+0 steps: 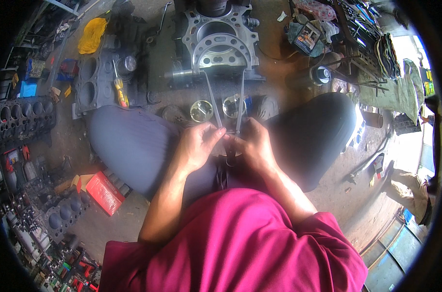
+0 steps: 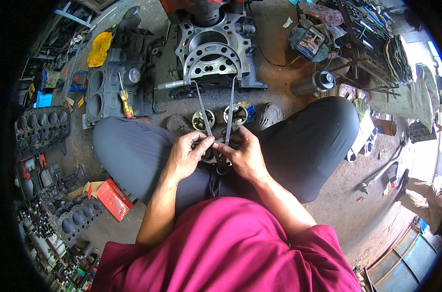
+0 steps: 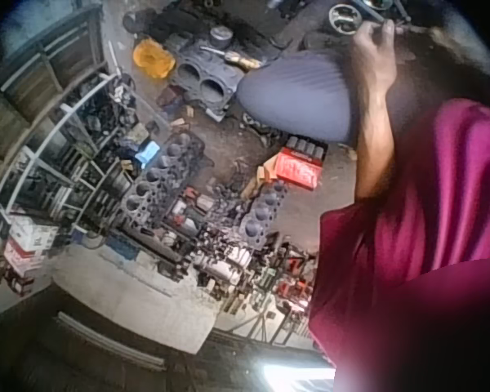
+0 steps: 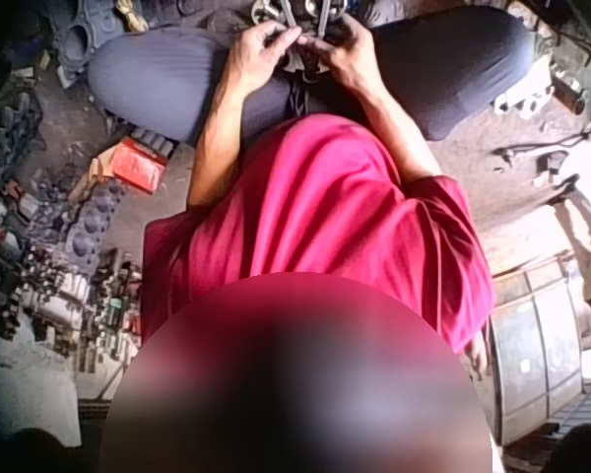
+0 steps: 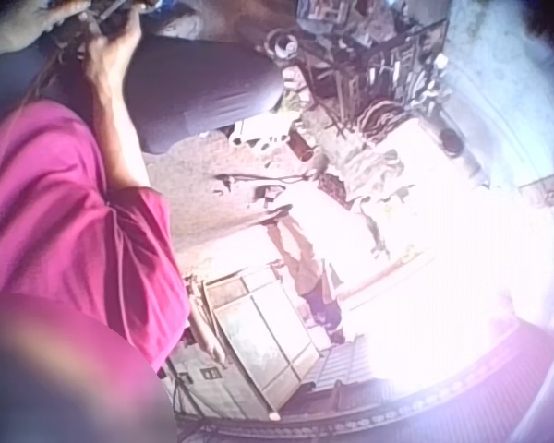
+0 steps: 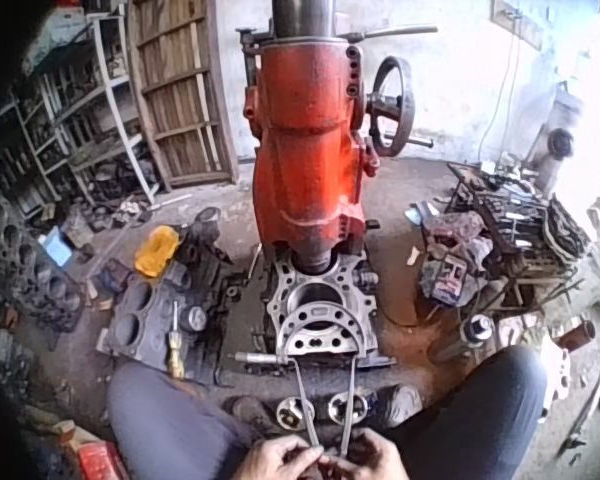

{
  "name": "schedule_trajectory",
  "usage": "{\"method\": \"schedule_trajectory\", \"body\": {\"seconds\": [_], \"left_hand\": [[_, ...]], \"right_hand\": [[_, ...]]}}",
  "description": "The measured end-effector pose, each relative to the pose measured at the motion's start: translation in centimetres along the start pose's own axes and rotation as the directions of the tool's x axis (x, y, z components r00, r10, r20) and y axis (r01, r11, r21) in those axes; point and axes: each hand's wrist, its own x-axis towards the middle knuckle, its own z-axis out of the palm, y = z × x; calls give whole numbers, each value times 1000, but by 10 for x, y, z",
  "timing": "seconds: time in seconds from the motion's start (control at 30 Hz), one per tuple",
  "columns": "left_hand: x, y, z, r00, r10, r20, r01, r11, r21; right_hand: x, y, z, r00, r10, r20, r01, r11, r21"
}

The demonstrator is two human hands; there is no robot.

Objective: The person uses a caliper to measure the internal diameter of an engine block cylinder. They repeatedly adjust the caliper and reposition it inside the cylinder to take measurements.

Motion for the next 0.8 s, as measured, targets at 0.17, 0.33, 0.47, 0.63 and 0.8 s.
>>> {"method": "schedule_trajectory", "body": {"seconds": [0.17, 0.33, 0.47, 0.63, 0.8], "left_hand": [[-1, 0, -1, 1000, -5, 1, 5, 1000, 3], [-1, 0, 0, 1000, -8, 0, 8, 1000, 9], [-1, 1, -1, 1000, -8, 6, 8, 1000, 1], [-1, -2, -3, 997, -75, 37, 74, 997, 19], [0, 1, 0, 999, -34, 9, 34, 999, 1]], "right_hand": [[-1, 1, 0, 1000, -17, -2, 17, 1000, -8], [0, 2, 0, 1000, -6, -4, 6, 998, -58], [0, 3, 1, 1000, -20, 5, 20, 1000, 24], [1, 5, 1, 1000, 11, 4, -11, 1000, 5], [0, -1, 2, 1000, 28, 4, -28, 1000, 5]]}}
